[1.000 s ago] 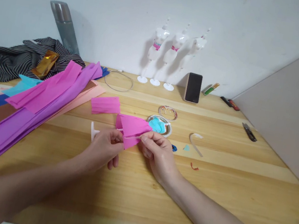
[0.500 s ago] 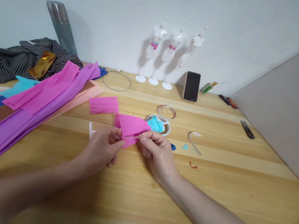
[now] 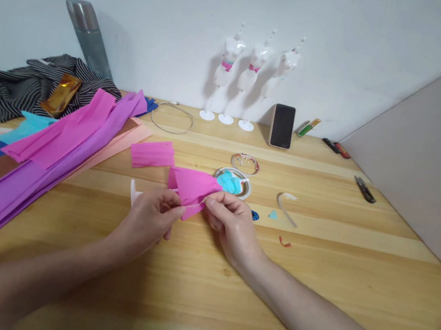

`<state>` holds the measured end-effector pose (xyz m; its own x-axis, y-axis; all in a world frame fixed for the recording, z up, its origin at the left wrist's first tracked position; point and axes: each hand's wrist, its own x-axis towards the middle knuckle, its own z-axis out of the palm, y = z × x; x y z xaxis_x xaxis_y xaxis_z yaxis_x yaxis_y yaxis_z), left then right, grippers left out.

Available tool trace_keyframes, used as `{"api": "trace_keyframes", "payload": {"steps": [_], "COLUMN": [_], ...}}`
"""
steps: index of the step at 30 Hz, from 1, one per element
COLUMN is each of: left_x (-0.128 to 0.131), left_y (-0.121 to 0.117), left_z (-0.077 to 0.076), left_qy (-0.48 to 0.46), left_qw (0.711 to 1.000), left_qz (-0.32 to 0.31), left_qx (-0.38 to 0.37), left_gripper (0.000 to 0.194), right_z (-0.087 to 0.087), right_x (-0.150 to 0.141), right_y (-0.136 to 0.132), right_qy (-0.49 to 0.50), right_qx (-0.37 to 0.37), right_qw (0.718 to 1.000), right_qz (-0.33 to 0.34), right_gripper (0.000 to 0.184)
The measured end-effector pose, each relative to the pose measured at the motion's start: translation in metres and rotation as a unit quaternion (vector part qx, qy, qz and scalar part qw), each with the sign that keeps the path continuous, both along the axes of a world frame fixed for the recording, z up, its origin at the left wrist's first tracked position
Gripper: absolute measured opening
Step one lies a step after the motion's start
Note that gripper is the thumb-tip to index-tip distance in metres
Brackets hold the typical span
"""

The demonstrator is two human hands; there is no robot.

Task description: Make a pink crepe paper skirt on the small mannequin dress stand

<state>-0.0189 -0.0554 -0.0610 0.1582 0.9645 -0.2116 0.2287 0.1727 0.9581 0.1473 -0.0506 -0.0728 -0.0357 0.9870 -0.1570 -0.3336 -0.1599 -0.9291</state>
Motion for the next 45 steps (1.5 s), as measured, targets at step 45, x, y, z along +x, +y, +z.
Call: {"api": "trace_keyframes", "payload": {"steps": [45], "left_x": [0.0065], "left_y": [0.0029], "left_z": [0.0056], "left_qy": [-0.009], "left_qw": [0.999], "left_qz": [0.025], "left_qx": [-0.046], "left_gripper": [0.015], "right_z": [-0.001], "right_x": [0.0025], "right_y": [0.0052], "right_qy": [-0.005], "right_qx": [0.004], "right_qw": [0.999], "right_qz": [-0.034], "right_gripper": [0.026]}}
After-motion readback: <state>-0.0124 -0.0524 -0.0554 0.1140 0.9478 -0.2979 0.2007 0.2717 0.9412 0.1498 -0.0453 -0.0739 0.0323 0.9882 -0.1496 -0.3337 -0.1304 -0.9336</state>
